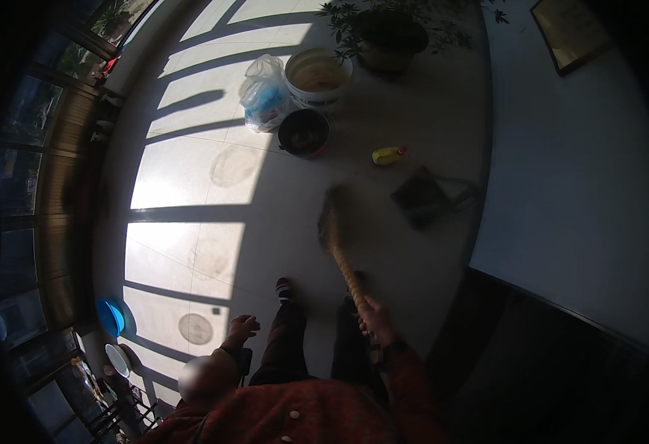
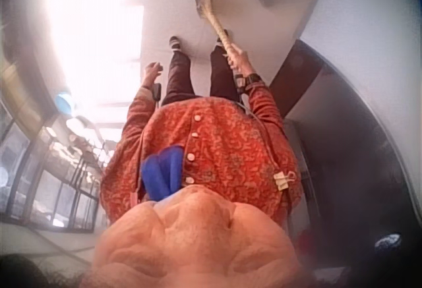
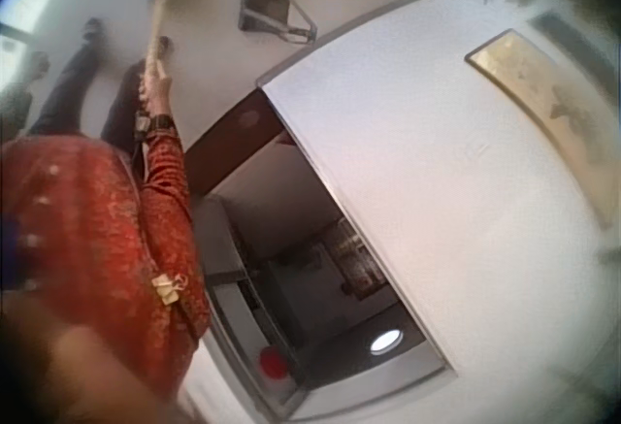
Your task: The person sweeps a tiled floor with a traditional straw broom and uses a dustpan to collect debris. They move around a sunlit room, sweeping near windows, a refrigerator, and potted plants, then gather the swept material into the dustpan.
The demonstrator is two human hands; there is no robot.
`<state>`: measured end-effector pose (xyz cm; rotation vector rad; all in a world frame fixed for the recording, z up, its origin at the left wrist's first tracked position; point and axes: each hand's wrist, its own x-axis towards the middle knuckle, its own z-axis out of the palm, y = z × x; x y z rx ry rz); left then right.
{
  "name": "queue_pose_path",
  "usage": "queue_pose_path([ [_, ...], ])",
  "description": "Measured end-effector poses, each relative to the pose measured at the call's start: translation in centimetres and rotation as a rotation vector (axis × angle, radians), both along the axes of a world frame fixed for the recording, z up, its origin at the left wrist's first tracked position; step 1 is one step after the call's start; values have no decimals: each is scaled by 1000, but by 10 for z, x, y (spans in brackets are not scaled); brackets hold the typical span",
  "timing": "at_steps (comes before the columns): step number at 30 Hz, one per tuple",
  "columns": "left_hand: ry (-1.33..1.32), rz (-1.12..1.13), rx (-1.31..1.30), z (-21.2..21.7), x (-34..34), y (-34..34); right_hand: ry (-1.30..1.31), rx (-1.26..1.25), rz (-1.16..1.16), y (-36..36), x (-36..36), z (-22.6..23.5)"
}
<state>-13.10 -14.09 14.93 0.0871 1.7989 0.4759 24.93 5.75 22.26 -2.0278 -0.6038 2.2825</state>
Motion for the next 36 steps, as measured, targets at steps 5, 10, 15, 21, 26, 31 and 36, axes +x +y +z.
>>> queue_pose_path([
  [5,82,-183,156,11,29,134,-25,137,201,-7,75,3],
  [10,87,-412,301,19,106,281,-366,601,723,-21,125,-20],
  [15,101,-773,526,16,217,386,-360,533,529,-80,223,26],
  [21,113,-1027,637,-6,351,468,-609,108,428,-131,267,77],
  [26,-27,-1135,593,-45,441,538,-622,-121,236,-149,260,94],
  [31,70,-982,642,-83,518,589,-577,-200,107,-157,244,89],
  [36,-112,-926,472,-93,544,616,-504,-66,143,-152,238,82],
])
